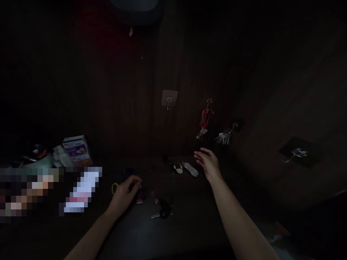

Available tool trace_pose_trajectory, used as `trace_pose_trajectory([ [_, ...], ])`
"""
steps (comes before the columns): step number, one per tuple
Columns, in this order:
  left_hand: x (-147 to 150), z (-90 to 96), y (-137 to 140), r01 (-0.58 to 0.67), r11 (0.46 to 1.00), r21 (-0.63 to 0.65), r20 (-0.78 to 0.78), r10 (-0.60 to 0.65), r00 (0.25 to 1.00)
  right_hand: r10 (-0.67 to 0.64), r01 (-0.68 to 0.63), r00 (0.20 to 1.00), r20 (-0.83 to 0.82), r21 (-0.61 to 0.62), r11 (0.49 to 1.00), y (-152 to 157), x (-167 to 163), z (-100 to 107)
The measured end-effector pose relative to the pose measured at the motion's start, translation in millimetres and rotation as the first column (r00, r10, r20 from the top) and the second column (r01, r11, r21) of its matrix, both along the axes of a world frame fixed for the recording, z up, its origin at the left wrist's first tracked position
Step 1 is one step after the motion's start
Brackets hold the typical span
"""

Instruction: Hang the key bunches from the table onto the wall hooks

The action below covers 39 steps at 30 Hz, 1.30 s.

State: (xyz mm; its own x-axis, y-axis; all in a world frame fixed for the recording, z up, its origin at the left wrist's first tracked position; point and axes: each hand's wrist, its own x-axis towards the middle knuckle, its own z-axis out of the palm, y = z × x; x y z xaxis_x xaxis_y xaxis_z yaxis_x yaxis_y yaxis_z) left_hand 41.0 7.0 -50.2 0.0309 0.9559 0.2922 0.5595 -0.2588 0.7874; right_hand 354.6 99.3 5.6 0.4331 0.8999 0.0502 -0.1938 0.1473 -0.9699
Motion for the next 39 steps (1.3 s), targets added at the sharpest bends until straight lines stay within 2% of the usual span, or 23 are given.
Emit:
trace_pose_trajectory([
  [5,-2,0.2,-1,-0.039,0.999,0.029,0.061,0.037,0.997,0.066,-0.065,0.997,0.039,-0.013,0.998,-17,-16,-14],
  [13,-9,-3.4,0,-0.245,0.965,0.098,0.252,0.214,0.944,0.249,-0.239,0.96,0.129,-0.092,0.967,-43,-48,-28],
  [19,-13,2.0,-3,-0.36,0.917,0.173,0.296,0.301,0.907,0.485,-0.465,0.825,0.29,-0.139,0.874,-61,-74,-41],
  [23,-15,4.0,-5,-0.402,0.896,0.191,0.283,0.342,0.896,0.56,-0.56,0.707,0.431,-0.141,0.816,-73,-77,-44],
  [26,-15,3.7,-7,-0.398,0.895,0.201,0.243,0.348,0.905,0.622,-0.622,0.545,0.563,-0.226,0.75,-84,-71,-42],
  [28,-14,3.1,-8,-0.376,0.903,0.207,0.206,0.335,0.919,0.641,-0.639,0.464,0.611,-0.271,0.72,-90,-67,-41],
  [34,-12,-1.9,-8,-0.253,0.932,0.258,0.1,0.235,0.967,0.542,-0.614,0.429,0.723,-0.207,0.762,-96,-62,-48],
  [39,-12,-5.3,-8,-0.149,0.949,0.28,-0.01,0.158,0.987,0.54,-0.632,0.38,0.751,-0.215,0.744,-94,-62,-51],
])
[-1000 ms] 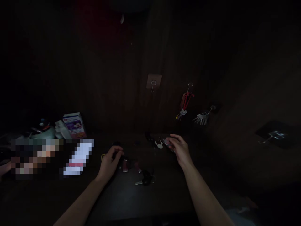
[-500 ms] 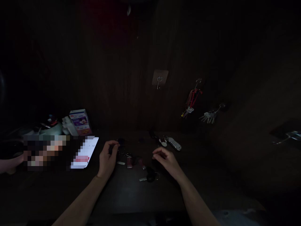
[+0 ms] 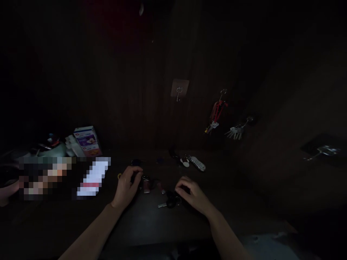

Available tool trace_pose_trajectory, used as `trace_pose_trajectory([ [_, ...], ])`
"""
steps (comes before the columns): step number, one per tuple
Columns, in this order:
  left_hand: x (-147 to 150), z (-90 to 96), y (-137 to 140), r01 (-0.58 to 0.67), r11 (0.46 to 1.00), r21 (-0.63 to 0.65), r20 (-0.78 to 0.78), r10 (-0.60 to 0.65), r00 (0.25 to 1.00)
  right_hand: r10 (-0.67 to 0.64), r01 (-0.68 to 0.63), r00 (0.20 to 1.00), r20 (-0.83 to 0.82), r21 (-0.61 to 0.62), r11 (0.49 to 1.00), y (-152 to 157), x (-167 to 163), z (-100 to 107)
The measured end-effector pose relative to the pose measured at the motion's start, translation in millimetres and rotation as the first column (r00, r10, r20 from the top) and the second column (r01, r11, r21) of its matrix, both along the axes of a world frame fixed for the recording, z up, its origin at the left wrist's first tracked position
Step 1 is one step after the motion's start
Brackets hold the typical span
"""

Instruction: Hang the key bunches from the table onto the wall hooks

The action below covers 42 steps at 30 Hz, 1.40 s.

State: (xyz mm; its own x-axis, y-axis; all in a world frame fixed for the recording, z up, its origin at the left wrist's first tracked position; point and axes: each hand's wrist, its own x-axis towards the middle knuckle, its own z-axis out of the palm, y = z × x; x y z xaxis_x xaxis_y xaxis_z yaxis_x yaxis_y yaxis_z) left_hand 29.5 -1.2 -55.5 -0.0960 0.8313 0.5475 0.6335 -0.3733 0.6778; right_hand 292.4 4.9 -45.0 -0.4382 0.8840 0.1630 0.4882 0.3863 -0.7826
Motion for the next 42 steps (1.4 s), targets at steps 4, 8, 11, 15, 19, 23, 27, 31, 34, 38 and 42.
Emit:
trace_pose_trajectory([
  [4,0,-1.6,-1,0.041,0.999,-0.015,-0.041,-0.042,0.998,0.064,-0.066,0.996,0.067,0.036,0.997,-3,0,3],
  [8,-1,-5.0,1,0.051,0.999,0.001,-0.059,-0.051,0.997,0.078,-0.089,0.987,0.141,0.071,0.994,-6,-1,7],
  [11,-1,-6.0,1,0.056,0.998,0.002,-0.067,-0.056,0.996,0.072,-0.085,0.985,0.154,0.081,0.993,-8,-1,7],
  [15,1,-3.7,0,0.054,0.998,-0.025,-0.076,-0.056,0.996,0.05,-0.069,0.987,0.152,0.121,0.99,-7,-2,3],
  [19,1,-3.2,-1,0.049,0.998,-0.038,-0.076,-0.051,0.996,-0.048,0.025,0.993,0.11,0.195,0.98,-2,-3,-5],
  [23,1,-3.8,-1,0.043,0.998,-0.038,-0.076,-0.046,0.996,-0.259,0.245,0.966,0.03,0.229,0.942,6,1,-14],
  [27,2,-2.5,-1,0.034,0.999,-0.031,-0.08,-0.036,0.996,-0.386,0.383,0.922,-0.031,0.205,0.901,11,6,-19],
  [31,2,-2.2,-1,0.047,0.999,-0.027,-0.097,-0.05,0.994,-0.371,0.331,0.919,0.137,0.247,0.911,9,3,-18],
  [34,1,-3.3,0,0.071,0.997,-0.023,-0.115,-0.073,0.991,-0.364,0.306,0.904,0.225,0.255,0.917,5,-1,-13],
  [38,1,-3.4,0,0.089,0.996,-0.007,-0.131,-0.089,0.987,-0.29,0.23,0.925,0.245,0.249,0.941,1,-3,-8],
  [42,2,-2.5,1,0.1,0.995,0.01,-0.132,-0.098,0.986,-0.264,0.2,0.933,0.247,0.256,0.946,2,-3,-7],
])
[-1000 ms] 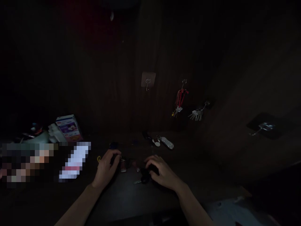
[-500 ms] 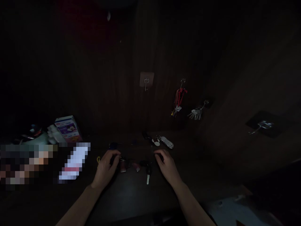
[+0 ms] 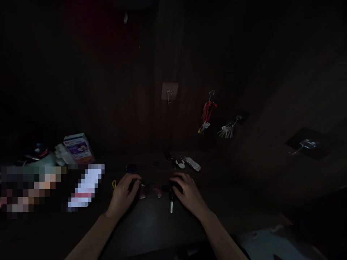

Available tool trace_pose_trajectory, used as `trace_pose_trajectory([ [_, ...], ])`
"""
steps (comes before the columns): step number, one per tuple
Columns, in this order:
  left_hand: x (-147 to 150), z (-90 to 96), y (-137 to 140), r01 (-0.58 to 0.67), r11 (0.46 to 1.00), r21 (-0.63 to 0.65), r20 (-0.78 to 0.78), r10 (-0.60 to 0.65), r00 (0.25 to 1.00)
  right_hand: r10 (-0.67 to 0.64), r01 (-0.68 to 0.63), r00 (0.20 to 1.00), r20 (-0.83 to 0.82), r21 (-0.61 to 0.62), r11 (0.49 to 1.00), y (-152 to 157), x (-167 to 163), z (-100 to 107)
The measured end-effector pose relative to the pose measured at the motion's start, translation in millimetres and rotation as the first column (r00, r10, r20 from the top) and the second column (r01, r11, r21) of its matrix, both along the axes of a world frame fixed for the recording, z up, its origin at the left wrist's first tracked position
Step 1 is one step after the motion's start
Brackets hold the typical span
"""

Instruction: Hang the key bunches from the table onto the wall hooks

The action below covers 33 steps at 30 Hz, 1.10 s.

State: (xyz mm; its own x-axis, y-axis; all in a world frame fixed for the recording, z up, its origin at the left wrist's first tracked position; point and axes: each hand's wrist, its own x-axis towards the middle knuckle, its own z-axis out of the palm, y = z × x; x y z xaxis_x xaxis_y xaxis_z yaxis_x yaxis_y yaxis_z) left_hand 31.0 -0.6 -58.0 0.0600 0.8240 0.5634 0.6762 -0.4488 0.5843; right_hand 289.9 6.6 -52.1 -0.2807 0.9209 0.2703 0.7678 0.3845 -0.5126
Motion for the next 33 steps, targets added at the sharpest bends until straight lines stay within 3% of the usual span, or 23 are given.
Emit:
trace_pose_trajectory([
  [6,0,0.7,0,-0.002,1.0,-0.015,-0.002,0.002,1.0,0.008,-0.008,1.0,-0.001,0.0,1.0,2,0,-3],
  [11,1,1.4,1,0.009,1.0,-0.018,0.007,-0.009,1.0,-0.102,0.099,0.993,-0.066,-0.056,0.994,11,-5,1],
  [19,-1,-1.8,4,0.009,0.996,-0.084,0.001,-0.009,1.0,-0.14,0.181,0.978,0.157,-0.288,0.94,33,-14,26],
  [24,-3,-5.3,4,0.007,0.994,-0.105,-0.005,-0.008,1.0,-0.164,0.211,0.961,0.225,-0.203,0.956,33,-20,28],
  [28,-2,-3.7,3,-0.004,0.996,-0.089,0.032,0.007,0.999,-0.248,0.246,0.969,0.004,-0.146,0.958,29,-24,27],
  [30,0,-1.5,2,0.005,0.998,-0.057,0.045,-0.002,0.999,-0.19,0.167,0.96,-0.205,-0.123,0.978,24,-29,28],
  [33,4,1.7,0,0.048,0.999,-0.025,0.04,-0.047,0.998,-0.018,-0.015,0.886,-0.464,-0.066,0.998,16,-40,27],
])
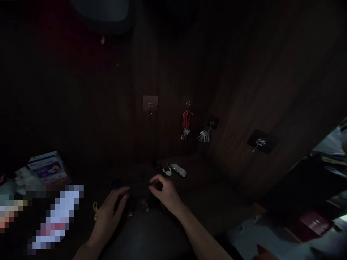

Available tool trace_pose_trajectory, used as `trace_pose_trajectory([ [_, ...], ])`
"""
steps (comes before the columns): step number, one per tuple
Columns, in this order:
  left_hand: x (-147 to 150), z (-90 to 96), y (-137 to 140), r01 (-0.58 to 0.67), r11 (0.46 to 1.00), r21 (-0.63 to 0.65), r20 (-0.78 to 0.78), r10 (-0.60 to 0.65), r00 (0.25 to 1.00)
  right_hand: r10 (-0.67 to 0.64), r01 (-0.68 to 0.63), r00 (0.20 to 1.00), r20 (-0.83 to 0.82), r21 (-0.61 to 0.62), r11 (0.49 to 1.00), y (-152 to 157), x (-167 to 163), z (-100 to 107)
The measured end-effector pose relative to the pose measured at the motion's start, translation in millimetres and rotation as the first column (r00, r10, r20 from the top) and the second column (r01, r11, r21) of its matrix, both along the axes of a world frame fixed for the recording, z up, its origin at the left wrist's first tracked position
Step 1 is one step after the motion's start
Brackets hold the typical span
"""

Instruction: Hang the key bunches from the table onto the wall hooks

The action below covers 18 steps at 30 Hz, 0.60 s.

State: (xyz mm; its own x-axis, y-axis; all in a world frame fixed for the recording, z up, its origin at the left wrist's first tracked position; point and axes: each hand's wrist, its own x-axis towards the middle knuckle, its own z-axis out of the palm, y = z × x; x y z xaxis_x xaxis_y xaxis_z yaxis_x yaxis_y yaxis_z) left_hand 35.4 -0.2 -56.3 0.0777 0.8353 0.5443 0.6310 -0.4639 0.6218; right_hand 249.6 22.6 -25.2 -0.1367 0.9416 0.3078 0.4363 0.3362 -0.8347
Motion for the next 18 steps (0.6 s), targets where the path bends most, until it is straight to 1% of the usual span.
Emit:
trace_pose_trajectory([
  [1,1,0.9,-1,0.023,1.0,0.003,-0.003,-0.023,1.0,0.046,-0.045,0.998,-0.044,0.016,0.999,-3,-5,-1],
  [3,4,2.7,-2,0.079,0.997,-0.008,-0.01,-0.079,0.997,0.11,-0.108,0.992,-0.065,0.03,0.994,-8,-14,-4],
  [6,7,5.1,-3,0.135,0.99,-0.044,-0.013,-0.136,0.991,0.138,-0.137,0.99,-0.038,0.031,0.99,-12,-26,-10],
  [9,8,6.9,-4,0.137,0.989,-0.062,0.008,-0.136,0.991,0.144,-0.143,0.988,-0.048,0.026,0.989,-14,-32,-16],
  [12,9,8.0,-4,0.132,0.989,-0.074,0.022,-0.13,0.991,0.163,-0.162,0.981,-0.103,0.019,0.987,-15,-34,-19],
  [14,9,8.4,-4,0.116,0.989,-0.09,0.034,-0.113,0.993,0.199,-0.204,0.968,-0.151,-0.016,0.979,-16,-34,-20],
  [18,9,7.0,-4,0.042,0.993,-0.106,0.086,-0.033,0.996,0.274,-0.318,0.93,-0.246,-0.162,0.934,-18,-34,-19],
])
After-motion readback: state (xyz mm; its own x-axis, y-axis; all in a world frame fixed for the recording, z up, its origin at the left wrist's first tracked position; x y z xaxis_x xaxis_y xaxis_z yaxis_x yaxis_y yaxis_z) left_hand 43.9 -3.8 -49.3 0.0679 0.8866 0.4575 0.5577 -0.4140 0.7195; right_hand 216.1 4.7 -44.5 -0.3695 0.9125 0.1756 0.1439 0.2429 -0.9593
